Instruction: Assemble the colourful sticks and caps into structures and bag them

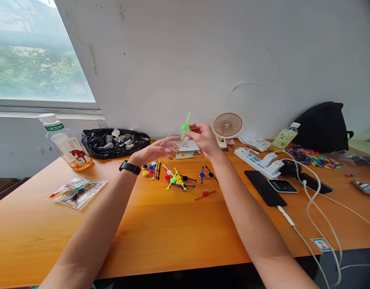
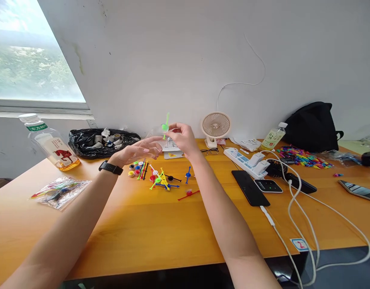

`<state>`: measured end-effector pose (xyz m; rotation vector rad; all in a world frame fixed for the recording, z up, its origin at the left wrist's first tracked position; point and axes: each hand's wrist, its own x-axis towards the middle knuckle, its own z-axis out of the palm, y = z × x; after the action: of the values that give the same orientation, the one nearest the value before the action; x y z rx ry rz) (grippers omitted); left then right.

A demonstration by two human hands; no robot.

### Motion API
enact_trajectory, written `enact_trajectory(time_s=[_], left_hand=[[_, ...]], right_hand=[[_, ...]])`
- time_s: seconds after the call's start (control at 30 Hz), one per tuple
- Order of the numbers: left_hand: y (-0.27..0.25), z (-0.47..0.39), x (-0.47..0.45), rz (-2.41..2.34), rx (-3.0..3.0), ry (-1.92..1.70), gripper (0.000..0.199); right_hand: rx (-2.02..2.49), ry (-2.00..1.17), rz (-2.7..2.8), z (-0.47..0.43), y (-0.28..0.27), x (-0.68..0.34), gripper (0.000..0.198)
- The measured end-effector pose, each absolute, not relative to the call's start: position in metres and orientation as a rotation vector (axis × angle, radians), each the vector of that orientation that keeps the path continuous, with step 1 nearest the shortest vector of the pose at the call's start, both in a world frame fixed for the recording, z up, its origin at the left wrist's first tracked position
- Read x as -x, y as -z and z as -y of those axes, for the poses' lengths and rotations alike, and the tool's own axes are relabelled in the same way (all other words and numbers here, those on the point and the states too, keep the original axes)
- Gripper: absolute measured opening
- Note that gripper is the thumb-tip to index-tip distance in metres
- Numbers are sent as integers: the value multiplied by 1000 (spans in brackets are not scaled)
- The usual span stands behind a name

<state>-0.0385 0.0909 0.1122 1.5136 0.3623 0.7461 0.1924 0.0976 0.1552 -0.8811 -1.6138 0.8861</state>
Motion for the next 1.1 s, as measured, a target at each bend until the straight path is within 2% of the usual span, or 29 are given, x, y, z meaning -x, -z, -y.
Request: enact_trajectory(time_s=[0.13,0.3,0.37,0.5,0.57,0.8,1.1], left_hand=[[-111,-88,30,-321,-1432,-828,60],[-111,-88,26,-344,-1392,-862,63],[-110,-90,27,-349,-1374,-888,62],[-109,-93,33,-375,-1377,-909,62],[-109,-94,35,-387,-1383,-904,63],[-112,-92,38,-401,-1410,-893,64],[-111,-93,40,-404,-1432,-865,66]], right_hand=[[903,-830,1565,-98,-152,-182,29],[1080,-670,1578,-103,-157,-201,19],[1212,-680,1844,-106,-154,-211,16],[1328,-957,2637,-108,-134,-209,12],[1410,-994,2862,-107,-122,-198,13],[1635,-589,2978,-94,-104,-162,11],[1705,-465,3002,-89,-102,-156,21]])
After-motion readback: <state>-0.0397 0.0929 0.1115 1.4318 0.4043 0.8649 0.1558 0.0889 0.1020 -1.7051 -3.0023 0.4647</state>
